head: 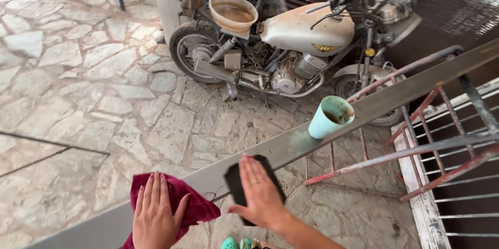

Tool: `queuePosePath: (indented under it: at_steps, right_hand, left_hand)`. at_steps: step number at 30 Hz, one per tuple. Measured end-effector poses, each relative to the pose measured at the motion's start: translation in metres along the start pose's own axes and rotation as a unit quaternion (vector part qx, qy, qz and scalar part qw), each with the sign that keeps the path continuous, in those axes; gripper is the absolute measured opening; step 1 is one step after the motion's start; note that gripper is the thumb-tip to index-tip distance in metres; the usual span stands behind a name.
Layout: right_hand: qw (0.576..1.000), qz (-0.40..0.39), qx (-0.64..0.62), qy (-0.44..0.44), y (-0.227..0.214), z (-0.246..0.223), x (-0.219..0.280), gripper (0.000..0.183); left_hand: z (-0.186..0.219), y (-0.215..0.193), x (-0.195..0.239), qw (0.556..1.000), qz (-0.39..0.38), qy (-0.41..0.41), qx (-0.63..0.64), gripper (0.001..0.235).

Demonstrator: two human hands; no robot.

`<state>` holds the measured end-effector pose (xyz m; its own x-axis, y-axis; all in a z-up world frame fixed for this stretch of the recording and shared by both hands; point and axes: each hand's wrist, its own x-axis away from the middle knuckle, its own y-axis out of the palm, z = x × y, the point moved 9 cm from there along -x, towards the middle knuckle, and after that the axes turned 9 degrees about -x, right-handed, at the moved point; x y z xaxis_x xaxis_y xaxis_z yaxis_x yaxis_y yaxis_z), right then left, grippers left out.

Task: Sanding a metal beam using a hand-held sanding block and wiping it clean with a cloth.

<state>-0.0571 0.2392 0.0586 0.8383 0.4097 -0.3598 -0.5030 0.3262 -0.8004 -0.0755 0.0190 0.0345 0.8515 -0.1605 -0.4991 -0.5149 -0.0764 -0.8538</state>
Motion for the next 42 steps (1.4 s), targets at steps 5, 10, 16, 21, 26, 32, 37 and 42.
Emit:
queuePosePath:
  at_steps: [5, 10, 16, 21, 26, 32, 37, 42]
  right_hand:
    - [0.959, -0.142, -0.214, 0.118, 0.073, 0.077, -0.021, 0.118]
    - [0.958, -0.114, -0.257, 0.055, 0.020, 0.008, -0.030, 0.126]
    - [0.981, -0.076, -0.168, 0.059, 0.057, 0.056, 0.013, 0.116]
    - [0.947, -0.110, -0.299, 0.034, 0.032, 0.030, 0.016, 0.122]
    - [0.963, -0.082, -0.235, 0.098, 0.054, 0.082, 0.019, 0.122]
    - [0.960, -0.060, -0.270, 0.033, 0.003, 0.024, 0.015, 0.114]
    - [0.924, -0.166, -0.314, 0.143, 0.057, 0.075, 0.016, 0.125]
    - [0.935, -0.062, -0.348, 0.021, 0.006, 0.009, 0.014, 0.119]
  left_hand:
    - [0.000, 0.002, -0.001, 1.000, 0.007, -0.005, -0.010, 0.085]
    - [-0.001, -0.008, -0.001, 1.000, -0.013, -0.008, 0.027, 0.083]
    - [-0.002, 0.000, -0.002, 0.999, -0.018, -0.021, 0.033, 0.084]
    - [-0.002, 0.004, -0.001, 0.998, -0.042, -0.012, 0.043, 0.086]
    - [-0.001, 0.001, -0.003, 0.998, -0.046, -0.014, 0.040, 0.086]
    - [0.000, -0.005, -0.003, 0.999, -0.022, -0.015, 0.037, 0.083]
    - [-0.001, -0.005, -0.003, 0.998, -0.038, -0.018, 0.036, 0.084]
    - [0.000, -0.005, -0.002, 0.998, -0.025, -0.022, 0.044, 0.082]
